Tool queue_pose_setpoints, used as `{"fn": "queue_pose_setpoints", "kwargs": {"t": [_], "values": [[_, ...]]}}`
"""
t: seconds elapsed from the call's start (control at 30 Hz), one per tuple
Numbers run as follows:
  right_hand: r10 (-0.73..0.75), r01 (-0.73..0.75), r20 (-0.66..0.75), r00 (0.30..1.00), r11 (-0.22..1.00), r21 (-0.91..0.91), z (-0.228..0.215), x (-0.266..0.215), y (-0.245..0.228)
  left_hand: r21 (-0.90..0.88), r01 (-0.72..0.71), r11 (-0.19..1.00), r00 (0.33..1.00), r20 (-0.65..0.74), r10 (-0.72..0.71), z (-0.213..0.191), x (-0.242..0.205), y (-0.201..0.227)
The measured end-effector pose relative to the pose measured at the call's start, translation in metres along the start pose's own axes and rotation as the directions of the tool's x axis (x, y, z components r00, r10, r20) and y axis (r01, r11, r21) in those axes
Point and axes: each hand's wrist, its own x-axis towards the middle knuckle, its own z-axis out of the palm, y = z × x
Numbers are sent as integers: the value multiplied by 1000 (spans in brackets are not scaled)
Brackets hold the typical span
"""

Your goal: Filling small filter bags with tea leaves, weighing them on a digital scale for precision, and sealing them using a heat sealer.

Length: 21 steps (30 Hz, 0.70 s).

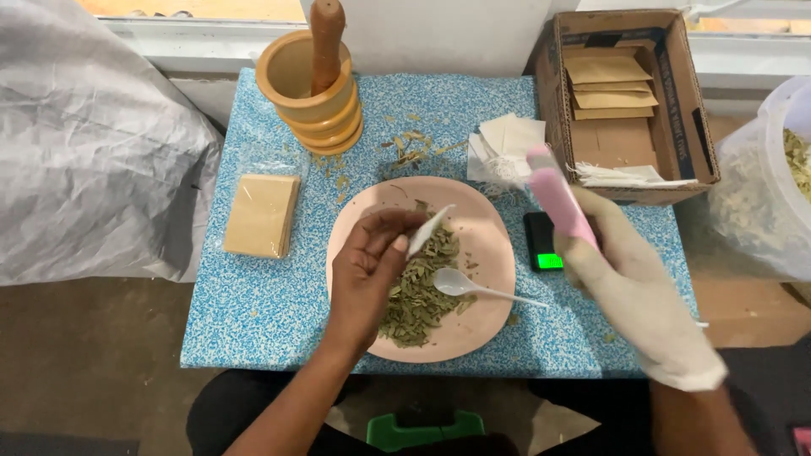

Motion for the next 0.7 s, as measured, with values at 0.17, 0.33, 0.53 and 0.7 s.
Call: {"fn": "queue_pose_setpoints", "kwargs": {"t": [0.17,0.33,0.53,0.7], "values": [[79,-75,-22,997,987,145,33,17,7,333,-281,900,959,129,252,20,-16,-1],[126,-130,33,992,957,259,53,19,-1,410,-538,736,837,357,414,24,-25,-31],[86,-84,-67,994,996,28,36,24,19,405,-585,703,807,376,455,27,-20,-25],[140,-44,324,936,957,-286,10,17,-8,347,181,920,907,303,-293,2,3,-9]]}}
